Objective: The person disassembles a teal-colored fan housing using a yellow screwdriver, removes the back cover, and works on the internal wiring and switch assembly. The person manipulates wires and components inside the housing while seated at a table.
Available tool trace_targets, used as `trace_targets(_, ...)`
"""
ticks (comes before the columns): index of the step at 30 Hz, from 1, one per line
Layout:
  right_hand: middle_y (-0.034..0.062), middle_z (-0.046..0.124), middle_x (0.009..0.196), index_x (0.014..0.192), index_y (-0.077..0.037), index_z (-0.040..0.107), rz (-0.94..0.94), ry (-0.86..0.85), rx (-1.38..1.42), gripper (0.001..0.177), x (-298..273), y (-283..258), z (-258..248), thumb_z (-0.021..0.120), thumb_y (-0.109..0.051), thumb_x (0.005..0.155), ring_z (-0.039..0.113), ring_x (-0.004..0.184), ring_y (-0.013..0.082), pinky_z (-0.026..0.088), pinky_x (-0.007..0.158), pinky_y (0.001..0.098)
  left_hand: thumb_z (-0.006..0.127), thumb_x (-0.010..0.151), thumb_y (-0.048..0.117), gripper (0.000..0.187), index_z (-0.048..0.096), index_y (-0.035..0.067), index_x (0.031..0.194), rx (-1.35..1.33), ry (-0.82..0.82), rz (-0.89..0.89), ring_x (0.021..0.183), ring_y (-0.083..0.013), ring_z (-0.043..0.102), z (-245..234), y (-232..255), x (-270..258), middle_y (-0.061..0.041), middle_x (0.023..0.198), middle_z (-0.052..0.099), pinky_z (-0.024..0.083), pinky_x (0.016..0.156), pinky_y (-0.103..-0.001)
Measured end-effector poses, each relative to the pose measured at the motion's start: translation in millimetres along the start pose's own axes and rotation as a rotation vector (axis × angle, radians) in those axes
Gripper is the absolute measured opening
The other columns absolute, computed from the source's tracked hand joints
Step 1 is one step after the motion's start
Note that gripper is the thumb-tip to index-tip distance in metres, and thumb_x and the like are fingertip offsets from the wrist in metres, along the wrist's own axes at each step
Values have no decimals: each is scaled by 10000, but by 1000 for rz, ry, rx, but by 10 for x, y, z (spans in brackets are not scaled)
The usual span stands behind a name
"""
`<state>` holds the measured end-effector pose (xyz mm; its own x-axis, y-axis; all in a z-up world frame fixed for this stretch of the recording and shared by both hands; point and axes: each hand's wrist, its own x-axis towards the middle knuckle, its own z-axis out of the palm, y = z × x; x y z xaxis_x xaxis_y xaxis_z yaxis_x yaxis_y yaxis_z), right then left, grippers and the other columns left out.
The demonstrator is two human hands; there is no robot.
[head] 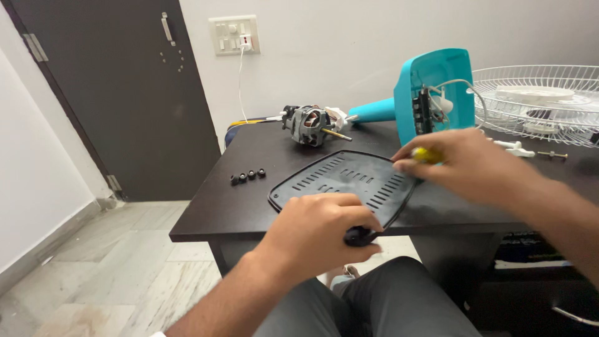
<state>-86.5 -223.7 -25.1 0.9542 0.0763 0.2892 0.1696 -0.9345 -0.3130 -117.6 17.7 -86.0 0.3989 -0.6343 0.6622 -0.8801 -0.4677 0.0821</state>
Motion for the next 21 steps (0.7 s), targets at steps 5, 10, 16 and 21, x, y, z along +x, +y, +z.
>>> trace_targets(5,80,793,1048,1266,-283,730,-119,-130,19,522,23,-287,240,752,-568,829,770,937,223,603,848,374,841,774,378,316,776,135,965,-76,-59,21,835,-242,730,-135,-170,-61,-27,913,749,578,735,-354)
trace_targets(10,107,771,1069,1260,-295,754,-290,-147,-105,492,62,-498,426,693,-580,864,704,1012,262,576,863,415,760,869,370,309,800,114,1038,-290,41,-371,859,-169,811,-356,-546,-165,-50,971,805,650,751,-277)
trace_targets(16,46,783,1112,1186,-315,759,-176,-236,-136,460,185,-712,438,689,-622,851,734,1031,259,597,893,416,706,897,318,449,690,140,1309,194,34,-854,1145,-290,703,-918,-1399,-443,-145,1219,735,525,1004,-396)
trace_targets(21,39,782,1158,1234,-276,726,-270,-243,-92,442,463,-863,456,721,-527,870,750,1057,250,588,923,413,639,948,400,473,636,206,1379,125,-142,-936,1216,-303,664,-912,-1733,-614,-122,1295,709,498,1039,-399)
